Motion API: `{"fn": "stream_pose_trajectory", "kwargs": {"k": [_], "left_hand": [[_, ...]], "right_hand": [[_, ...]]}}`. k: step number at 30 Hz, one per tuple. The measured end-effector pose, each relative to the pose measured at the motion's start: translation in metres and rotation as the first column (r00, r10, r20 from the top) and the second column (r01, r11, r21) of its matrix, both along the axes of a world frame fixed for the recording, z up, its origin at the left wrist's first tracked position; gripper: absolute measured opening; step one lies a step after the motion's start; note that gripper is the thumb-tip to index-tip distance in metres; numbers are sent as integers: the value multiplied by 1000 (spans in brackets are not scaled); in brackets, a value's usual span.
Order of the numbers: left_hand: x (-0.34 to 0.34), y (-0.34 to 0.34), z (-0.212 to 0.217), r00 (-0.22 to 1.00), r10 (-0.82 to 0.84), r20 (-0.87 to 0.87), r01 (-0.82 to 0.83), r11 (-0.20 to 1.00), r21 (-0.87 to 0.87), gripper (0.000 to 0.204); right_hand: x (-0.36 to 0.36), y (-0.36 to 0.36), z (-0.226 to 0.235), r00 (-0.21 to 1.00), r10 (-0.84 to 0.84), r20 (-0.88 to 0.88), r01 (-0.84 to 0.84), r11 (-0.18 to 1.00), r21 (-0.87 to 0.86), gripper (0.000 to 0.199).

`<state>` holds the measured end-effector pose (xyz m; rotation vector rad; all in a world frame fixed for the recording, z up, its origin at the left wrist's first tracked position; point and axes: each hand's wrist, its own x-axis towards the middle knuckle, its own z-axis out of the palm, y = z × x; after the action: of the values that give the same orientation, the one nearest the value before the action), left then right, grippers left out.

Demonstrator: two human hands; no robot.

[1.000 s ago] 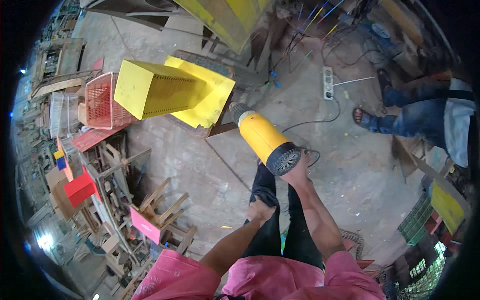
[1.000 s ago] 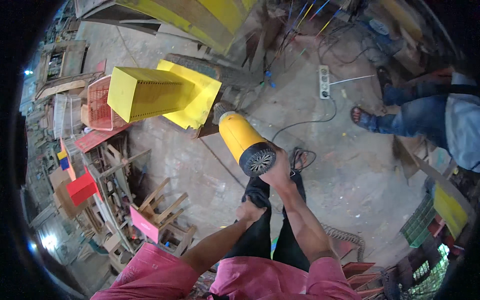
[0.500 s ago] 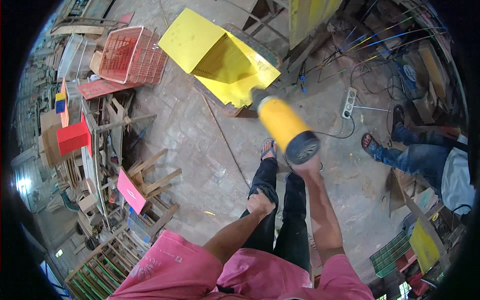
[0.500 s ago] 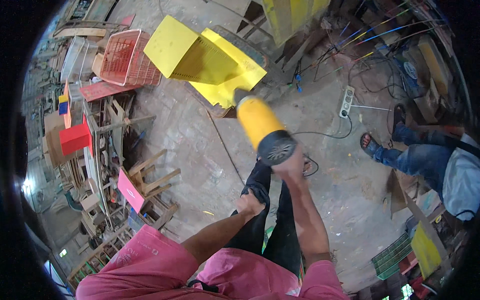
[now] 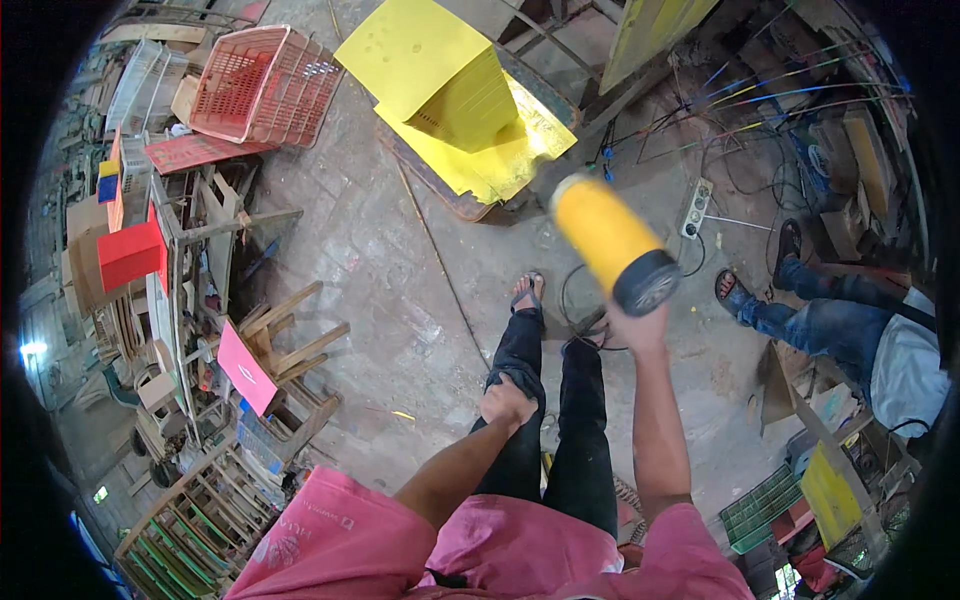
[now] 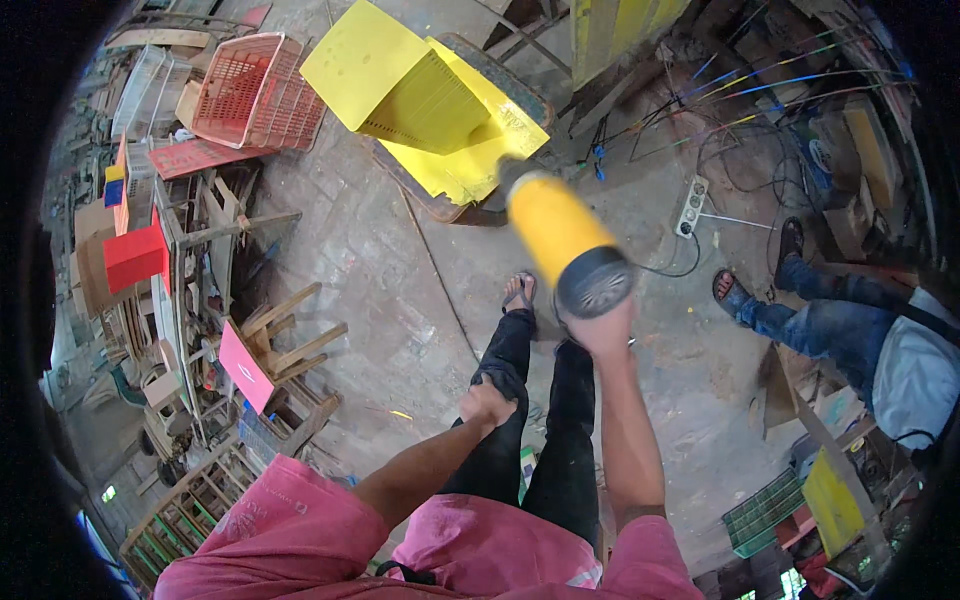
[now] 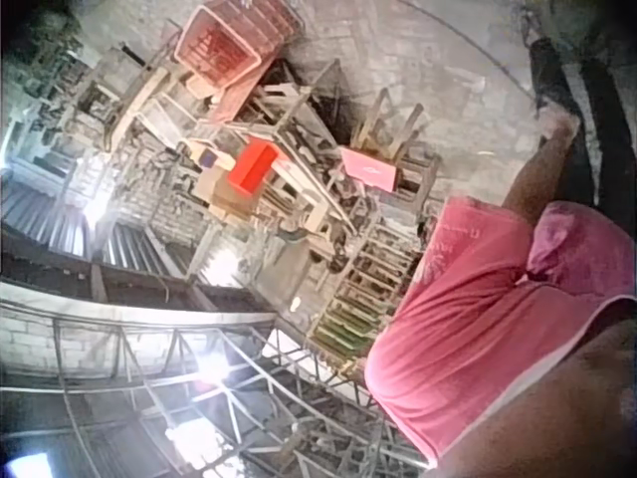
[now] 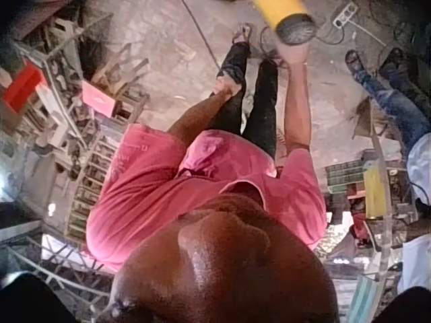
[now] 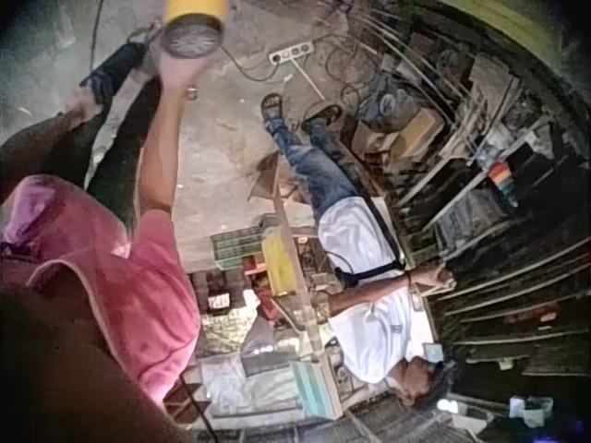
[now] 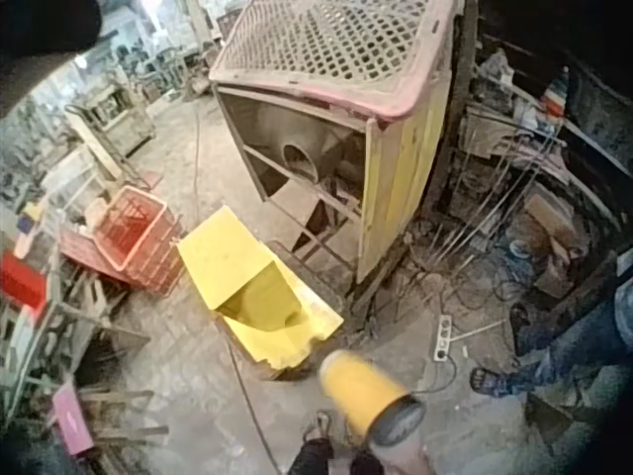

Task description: The person uses a yellow heat gun to apply heat to a stack of yellow plastic sheets resting on a wooden stool. The person moves the heat gun around the stack to heat different sides and occasionally touches the plastic with their hand.

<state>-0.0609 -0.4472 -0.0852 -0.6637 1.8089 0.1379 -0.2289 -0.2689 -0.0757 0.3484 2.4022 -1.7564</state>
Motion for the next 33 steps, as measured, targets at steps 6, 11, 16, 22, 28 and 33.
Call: {"fn": "stream_pose_trajectory", "kwargs": {"k": [6, 11, 16, 22, 28, 33], "left_hand": [[7, 0, -7, 1000, -2, -14, 2, 1000, -22, 89], [2, 1, -9, 1000, 6, -12, -6, 1000, -21, 87], [-5, 7, -1, 1000, -25, -9, 24, 999, -22, 86], [-4, 8, -2, 999, -40, -12, 39, 999, -29, 84], [-4, 9, -4, 999, -26, -18, 25, 999, -32, 79], [-7, 9, -1, 1000, -23, -12, 22, 999, -28, 80]], "right_hand": [[-25, 1, -5, 994, 17, -110, -11, 998, 54, 51], [3, -38, 5, 943, 327, -63, -306, 925, 226, 52], [58, -63, -80, 978, 166, -125, -159, 985, 58, 60], [62, -22, -59, 907, 306, -291, -203, 920, 335, 58], [63, 0, -27, 979, 116, -167, -93, 986, 142, 51], [44, -6, -18, 988, 4, -156, 1, 1000, 31, 45]]}}
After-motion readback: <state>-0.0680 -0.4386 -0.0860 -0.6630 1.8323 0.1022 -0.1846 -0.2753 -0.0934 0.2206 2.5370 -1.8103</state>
